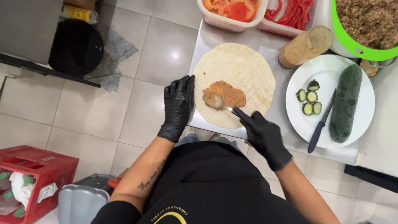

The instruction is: Preparing a food wrap by slicing cucumber and adding ingredients to a tortilla.

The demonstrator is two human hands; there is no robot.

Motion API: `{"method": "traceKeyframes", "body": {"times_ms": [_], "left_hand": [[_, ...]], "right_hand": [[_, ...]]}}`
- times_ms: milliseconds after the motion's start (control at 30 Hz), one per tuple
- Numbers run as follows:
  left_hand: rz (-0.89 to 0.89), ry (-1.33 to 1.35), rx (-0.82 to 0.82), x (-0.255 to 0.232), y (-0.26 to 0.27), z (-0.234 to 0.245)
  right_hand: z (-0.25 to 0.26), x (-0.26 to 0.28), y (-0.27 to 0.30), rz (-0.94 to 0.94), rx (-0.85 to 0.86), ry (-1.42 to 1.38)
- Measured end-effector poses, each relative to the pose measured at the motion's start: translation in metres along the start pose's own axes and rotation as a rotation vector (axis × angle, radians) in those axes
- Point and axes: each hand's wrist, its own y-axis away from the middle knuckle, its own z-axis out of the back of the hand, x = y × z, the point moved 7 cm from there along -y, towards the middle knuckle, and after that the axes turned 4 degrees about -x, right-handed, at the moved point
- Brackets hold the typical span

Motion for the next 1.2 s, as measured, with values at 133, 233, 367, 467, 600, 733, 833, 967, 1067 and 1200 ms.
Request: {"method": "traceKeyframes", "body": {"times_ms": [133,233,367,467,600,733,833,967,1067,1200], "left_hand": [[-0.022,-0.032,0.027,0.000,-0.001,-0.004],[-0.020,-0.017,0.017,-0.001,0.003,-0.003],[-0.029,-0.017,0.030,0.002,-0.001,-0.004],[-0.016,-0.018,0.042,-0.001,-0.001,-0.003],[-0.014,-0.018,0.052,0.000,0.000,-0.006],[-0.005,-0.005,0.037,0.004,0.001,-0.008],[-0.016,-0.004,0.033,0.003,0.002,-0.008],[-0.027,-0.033,0.057,0.002,-0.001,-0.006],[-0.023,-0.065,0.068,0.000,-0.002,-0.005],[-0.027,-0.039,0.061,0.001,0.001,-0.007]], "right_hand": [[0.010,-0.007,0.004,-0.041,0.017,0.046],[0.005,-0.010,0.002,-0.100,-0.039,0.067],[-0.009,0.007,-0.020,-0.063,-0.159,0.019],[-0.015,0.018,-0.016,-0.051,-0.118,0.016],[-0.009,0.007,0.011,-0.018,-0.075,-0.001],[0.001,-0.027,0.043,-0.058,-0.050,0.107],[0.008,-0.037,0.055,-0.094,-0.059,0.162],[0.000,-0.019,0.045,-0.035,-0.062,0.106],[-0.009,0.003,0.023,-0.037,-0.113,0.072],[-0.005,-0.011,0.026,-0.119,-0.194,0.146]]}}
